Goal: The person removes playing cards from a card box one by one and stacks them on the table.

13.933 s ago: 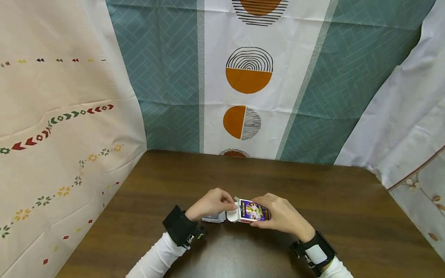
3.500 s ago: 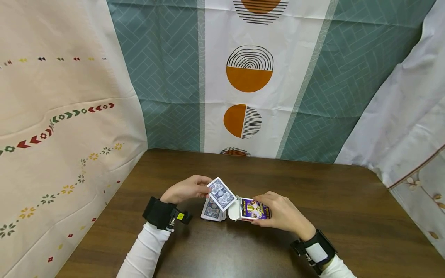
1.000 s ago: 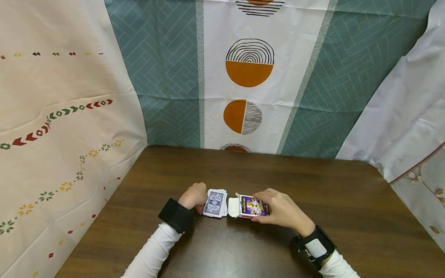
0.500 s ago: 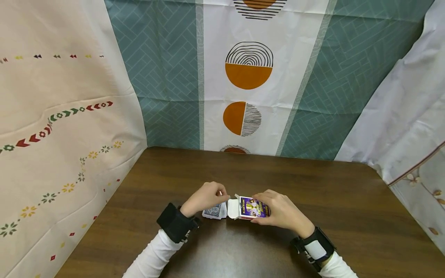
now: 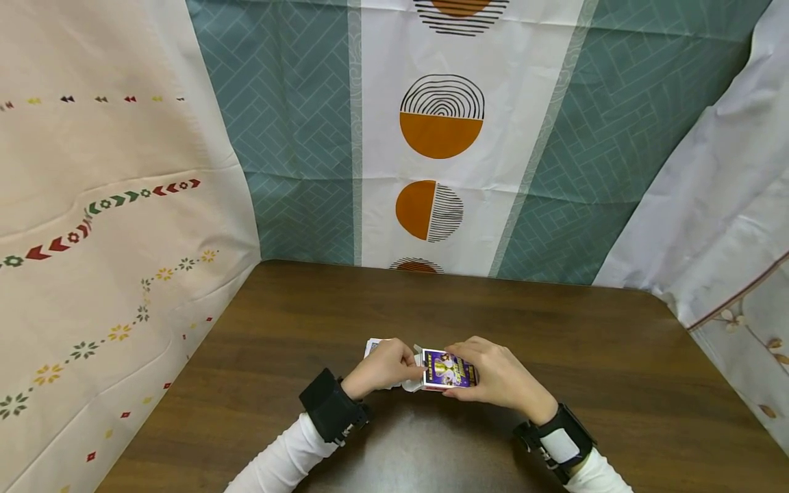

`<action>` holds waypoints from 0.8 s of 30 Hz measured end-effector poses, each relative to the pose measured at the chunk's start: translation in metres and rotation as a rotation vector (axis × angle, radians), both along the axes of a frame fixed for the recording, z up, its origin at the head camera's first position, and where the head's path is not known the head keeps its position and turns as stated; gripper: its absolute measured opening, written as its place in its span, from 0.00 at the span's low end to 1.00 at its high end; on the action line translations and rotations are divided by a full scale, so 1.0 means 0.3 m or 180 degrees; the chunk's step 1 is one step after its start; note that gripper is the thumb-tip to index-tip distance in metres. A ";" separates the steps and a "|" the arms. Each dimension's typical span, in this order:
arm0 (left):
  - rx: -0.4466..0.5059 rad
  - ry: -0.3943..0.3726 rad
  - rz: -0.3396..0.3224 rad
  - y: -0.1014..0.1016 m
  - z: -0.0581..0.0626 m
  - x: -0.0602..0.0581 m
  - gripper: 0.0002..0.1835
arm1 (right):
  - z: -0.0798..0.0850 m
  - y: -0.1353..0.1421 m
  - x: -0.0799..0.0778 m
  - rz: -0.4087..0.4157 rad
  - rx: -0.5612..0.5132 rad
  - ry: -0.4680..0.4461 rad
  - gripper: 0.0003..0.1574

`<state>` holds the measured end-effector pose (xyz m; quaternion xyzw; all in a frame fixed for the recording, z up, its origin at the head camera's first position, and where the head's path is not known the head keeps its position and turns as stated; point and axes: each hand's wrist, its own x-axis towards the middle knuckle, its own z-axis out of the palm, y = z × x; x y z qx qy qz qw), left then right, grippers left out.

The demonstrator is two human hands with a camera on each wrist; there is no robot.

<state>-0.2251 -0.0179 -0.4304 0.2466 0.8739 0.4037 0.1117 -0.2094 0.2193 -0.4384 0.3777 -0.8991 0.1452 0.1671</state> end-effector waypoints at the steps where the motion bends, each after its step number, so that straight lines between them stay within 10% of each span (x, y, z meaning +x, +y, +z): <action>1: 0.0025 -0.0011 -0.0005 0.001 -0.004 -0.001 0.15 | 0.001 0.000 0.000 0.0007 -0.0005 0.0013 0.37; 12: 0.0503 -0.1086 -0.0160 -0.024 -0.039 -0.059 0.10 | 0.000 0.000 -0.002 -0.0002 0.0035 0.0009 0.37; 24: 0.0430 -0.1218 -0.0472 -0.097 -0.011 -0.099 0.11 | -0.004 0.010 -0.012 -0.0036 0.0050 0.0066 0.38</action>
